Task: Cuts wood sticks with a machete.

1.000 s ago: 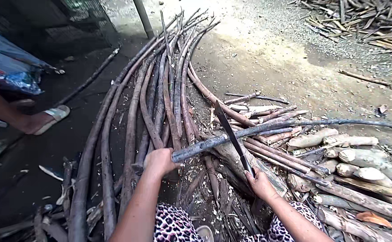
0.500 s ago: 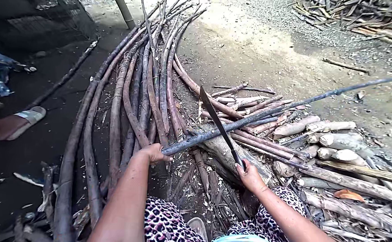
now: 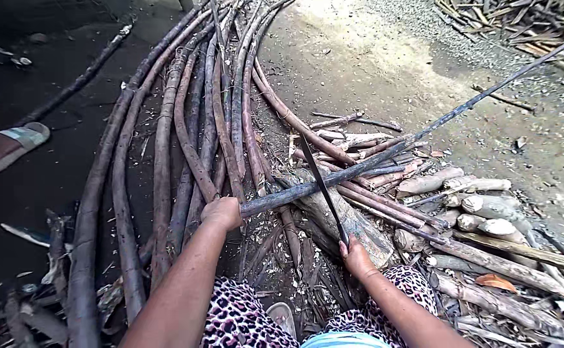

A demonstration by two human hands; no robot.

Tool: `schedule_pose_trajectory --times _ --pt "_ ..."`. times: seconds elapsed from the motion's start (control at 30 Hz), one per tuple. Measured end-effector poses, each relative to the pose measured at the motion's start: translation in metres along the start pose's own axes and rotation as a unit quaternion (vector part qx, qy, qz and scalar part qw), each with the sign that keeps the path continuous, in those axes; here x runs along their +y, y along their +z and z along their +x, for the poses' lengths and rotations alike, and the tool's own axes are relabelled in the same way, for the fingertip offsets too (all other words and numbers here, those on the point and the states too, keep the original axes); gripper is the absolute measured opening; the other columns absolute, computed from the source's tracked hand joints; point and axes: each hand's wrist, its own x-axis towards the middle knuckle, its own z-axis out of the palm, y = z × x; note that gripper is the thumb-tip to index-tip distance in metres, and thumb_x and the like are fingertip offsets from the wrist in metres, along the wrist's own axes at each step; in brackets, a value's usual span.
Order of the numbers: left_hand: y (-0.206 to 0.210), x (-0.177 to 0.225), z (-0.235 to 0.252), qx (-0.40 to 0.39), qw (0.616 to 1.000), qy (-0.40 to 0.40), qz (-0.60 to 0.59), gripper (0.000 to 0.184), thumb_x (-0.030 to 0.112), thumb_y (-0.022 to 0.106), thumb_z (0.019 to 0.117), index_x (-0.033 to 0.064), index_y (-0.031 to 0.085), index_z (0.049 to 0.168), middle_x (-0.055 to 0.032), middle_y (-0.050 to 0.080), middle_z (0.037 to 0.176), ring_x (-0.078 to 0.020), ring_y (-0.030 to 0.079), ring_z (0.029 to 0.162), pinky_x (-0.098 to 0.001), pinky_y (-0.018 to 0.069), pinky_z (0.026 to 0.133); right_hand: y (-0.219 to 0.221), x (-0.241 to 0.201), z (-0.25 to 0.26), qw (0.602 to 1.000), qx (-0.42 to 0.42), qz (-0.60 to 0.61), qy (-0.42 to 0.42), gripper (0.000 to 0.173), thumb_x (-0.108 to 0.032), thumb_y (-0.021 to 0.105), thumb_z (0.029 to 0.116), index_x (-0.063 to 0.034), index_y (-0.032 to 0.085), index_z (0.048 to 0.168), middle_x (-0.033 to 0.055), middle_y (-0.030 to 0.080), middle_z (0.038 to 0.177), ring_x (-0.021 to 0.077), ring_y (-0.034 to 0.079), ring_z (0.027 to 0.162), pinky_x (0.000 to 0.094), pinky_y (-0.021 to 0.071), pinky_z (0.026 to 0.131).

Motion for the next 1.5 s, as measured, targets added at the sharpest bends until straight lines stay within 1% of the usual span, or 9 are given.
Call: schedule_pose_trajectory --times 0.33,0.53,0.67,0.87,0.93,1.07,1.17,1.37,1.5 --pt "-0.024 -0.02 0.007 0.04 0.998 -0.052 0.026 0.026 0.017 0.08 0.0859 0.0081 0.073 0.109 -0.0223 0.072 0.111 -0.0425 0.068 0.108 -0.0648 0.0529 0.083 -0.005 -0.025 0.001 0.999 -0.026 -0.023 -0.018 0.042 -0.03 0.044 0.1106 0.0017 0.049 0.138 0.0237 0.067 0.12 0.0356 0.067 0.115 0.0514 0.0509 0.101" --pt "-0.018 -0.016 0.011 0.047 0.996 -0.065 0.032 0.026 0.018 0.081 0.0835 0.0087 0.073 0.107 -0.0212 0.072 0.11 -0.0414 0.069 0.106 -0.064 0.0538 0.08 -0.029 -0.046 -0.028 0.977 0.056 0.15 -0.137 0.034 -0.027 0.05 0.1079 0.0031 0.062 0.118 0.013 0.063 0.086 0.0218 0.063 0.075 0.0406 0.0541 0.076" --pt "-0.015 -0.017 0.012 0.043 0.996 -0.067 0.033 0.027 0.02 0.08 0.0841 0.0083 0.073 0.107 -0.0211 0.072 0.111 -0.0412 0.069 0.107 -0.0639 0.0539 0.081 -0.091 -0.105 -0.075 0.853 0.185 0.282 -0.399 0.02 -0.016 0.051 0.1053 0.001 0.062 0.107 -0.0026 0.058 0.067 0.0034 0.055 0.053 0.0238 0.0513 0.052" --pt "-0.016 -0.018 0.012 0.047 0.996 -0.066 0.027 0.027 0.019 0.08 0.0827 0.0089 0.073 0.106 -0.0207 0.072 0.111 -0.0411 0.069 0.107 -0.0641 0.0544 0.081 -0.199 -0.201 -0.105 0.571 0.463 0.294 -0.611 0.013 -0.014 0.043 0.1057 -0.0016 0.046 0.101 -0.0019 0.052 0.067 0.0124 0.056 0.051 0.0372 0.0556 0.046" --pt "-0.015 -0.018 0.012 0.045 0.996 -0.069 0.023 0.029 0.02 0.081 0.0824 0.01 0.073 0.108 -0.0213 0.072 0.112 -0.0421 0.069 0.108 -0.0647 0.0543 0.081 -0.164 -0.179 -0.084 0.626 0.477 0.278 -0.55 0.019 -0.017 0.039 0.1081 -0.0002 0.045 0.101 -0.0019 0.049 0.062 0.0116 0.053 0.048 0.0356 0.0534 0.044" --pt "-0.011 -0.019 0.014 0.05 0.997 -0.063 -0.001 0.028 0.018 0.081 0.0835 0.0068 0.073 0.108 -0.0261 0.07 0.112 -0.0464 0.067 0.108 -0.0683 0.0524 0.082 0.009 -0.05 -0.017 0.977 0.158 0.043 -0.134 0.042 -0.028 0.042 0.1101 0.0063 0.051 0.132 0.022 0.069 0.096 0.0335 0.071 0.091 0.0497 0.0565 0.086" --pt "-0.005 -0.016 0.014 0.071 0.996 -0.046 0.004 0.021 0.018 0.078 0.0858 0.0049 0.073 0.102 -0.0256 0.071 0.109 -0.0466 0.068 0.105 -0.0681 0.0526 0.081 0.022 -0.041 -0.001 0.999 -0.04 0.031 0.019 0.043 -0.03 0.042 0.1116 0.0029 0.048 0.139 0.0248 0.066 0.12 0.0351 0.067 0.114 0.051 0.0504 0.101" --pt "-0.006 -0.009 0.01 0.067 0.996 -0.058 0.029 0.02 0.02 0.077 0.0868 0.0062 0.073 0.101 -0.0225 0.072 0.107 -0.0425 0.07 0.103 -0.0641 0.054 0.08 -0.05 -0.068 -0.026 0.958 -0.137 0.249 0.029 0.031 -0.032 0.038 0.1137 -0.0039 0.05 0.118 0.0021 0.048 0.068 0.0114 0.05 0.045 0.0275 0.05 0.044" --pt "-0.013 -0.007 0.011 0.048 0.997 -0.059 0.031 0.022 0.021 0.077 0.0872 0.0057 0.073 0.103 -0.0224 0.072 0.11 -0.042 0.069 0.106 -0.064 0.0535 0.083 0.004 -0.039 -0.004 0.995 -0.038 0.095 -0.015 0.041 -0.031 0.041 0.1119 0.0018 0.052 0.135 0.0218 0.066 0.106 0.0327 0.068 0.096 0.0507 0.0541 0.089"
